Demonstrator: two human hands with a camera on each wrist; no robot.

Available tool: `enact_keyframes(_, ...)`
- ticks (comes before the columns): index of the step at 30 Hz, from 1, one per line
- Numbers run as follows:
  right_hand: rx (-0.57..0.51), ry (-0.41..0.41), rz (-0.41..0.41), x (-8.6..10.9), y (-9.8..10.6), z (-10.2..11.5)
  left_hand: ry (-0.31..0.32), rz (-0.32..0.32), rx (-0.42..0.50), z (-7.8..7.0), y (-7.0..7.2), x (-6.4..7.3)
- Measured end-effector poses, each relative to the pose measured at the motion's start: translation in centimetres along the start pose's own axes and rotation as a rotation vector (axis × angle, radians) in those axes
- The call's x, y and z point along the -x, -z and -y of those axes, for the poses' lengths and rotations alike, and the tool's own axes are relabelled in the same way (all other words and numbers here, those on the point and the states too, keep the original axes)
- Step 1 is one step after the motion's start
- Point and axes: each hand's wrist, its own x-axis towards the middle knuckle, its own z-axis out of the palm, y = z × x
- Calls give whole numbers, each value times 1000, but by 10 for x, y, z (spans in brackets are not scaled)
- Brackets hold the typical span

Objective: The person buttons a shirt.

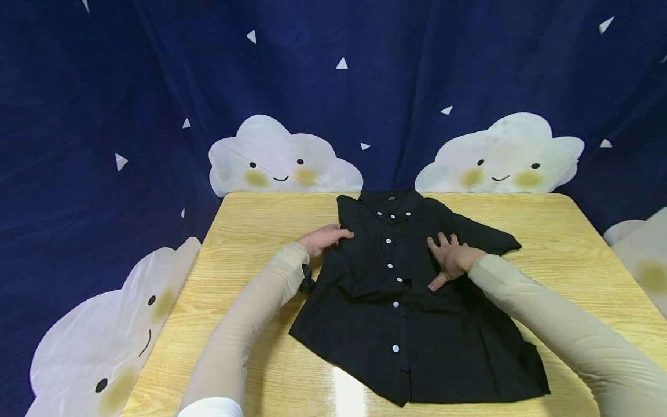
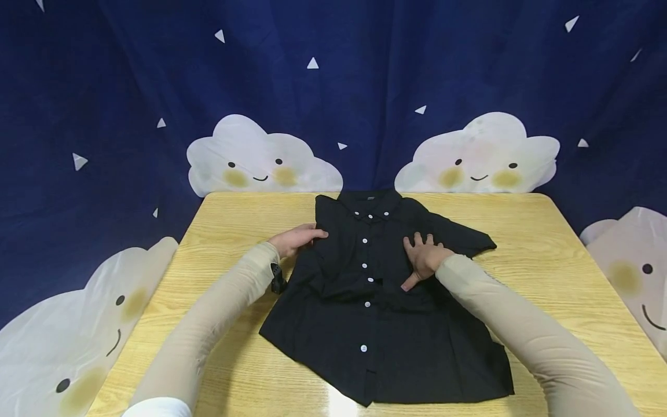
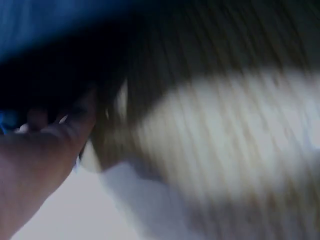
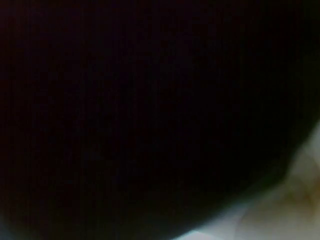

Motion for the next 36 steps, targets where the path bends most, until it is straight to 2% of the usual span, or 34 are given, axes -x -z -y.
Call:
enact_keyframes(3,-9,-1,8,-1,1,0,-68,-107,-46,-4,0,5)
enact_keyframes(6,-13,4,13,-1,2,-1,-172,-291,-228,-8,2,10)
enact_keyframes(8,-14,8,12,0,3,-2,-232,-368,-323,-10,2,13)
enact_keyframes(9,-13,9,11,0,3,-2,-249,-385,-338,-11,3,15)
enact_keyframes(10,-15,9,12,0,3,-2,-237,-381,-328,-11,4,16)
enact_keyframes(11,-16,9,13,-1,3,-3,-217,-356,-273,-12,6,16)
enact_keyframes(12,-18,9,13,-1,3,-3,-182,-322,-179,-11,8,16)
enact_keyframes(14,-16,10,13,-1,3,-3,-85,-262,33,-9,13,17)
enact_keyframes(15,-18,10,13,-2,3,-4,-23,-236,112,-7,16,16)
enact_keyframes(16,-18,12,13,-2,3,-4,44,-214,153,-5,19,16)
enact_keyframes(18,-14,14,10,-3,2,-4,142,-165,167,-1,23,17)
enact_keyframes(21,-11,15,6,-3,0,-4,258,-54,27,2,25,20)
enact_keyframes(23,-11,15,4,-3,-1,-5,305,19,-23,2,24,21)
enact_keyframes(26,-14,14,2,-3,-2,-5,342,93,20,2,20,21)
enact_keyframes(29,-14,19,3,-3,-2,-5,335,114,175,3,15,19)
enact_keyframes(33,-21,26,0,-3,-3,-5,252,81,368,4,12,15)
enact_keyframes(36,-22,25,-3,-2,-3,-6,164,41,390,1,13,15)
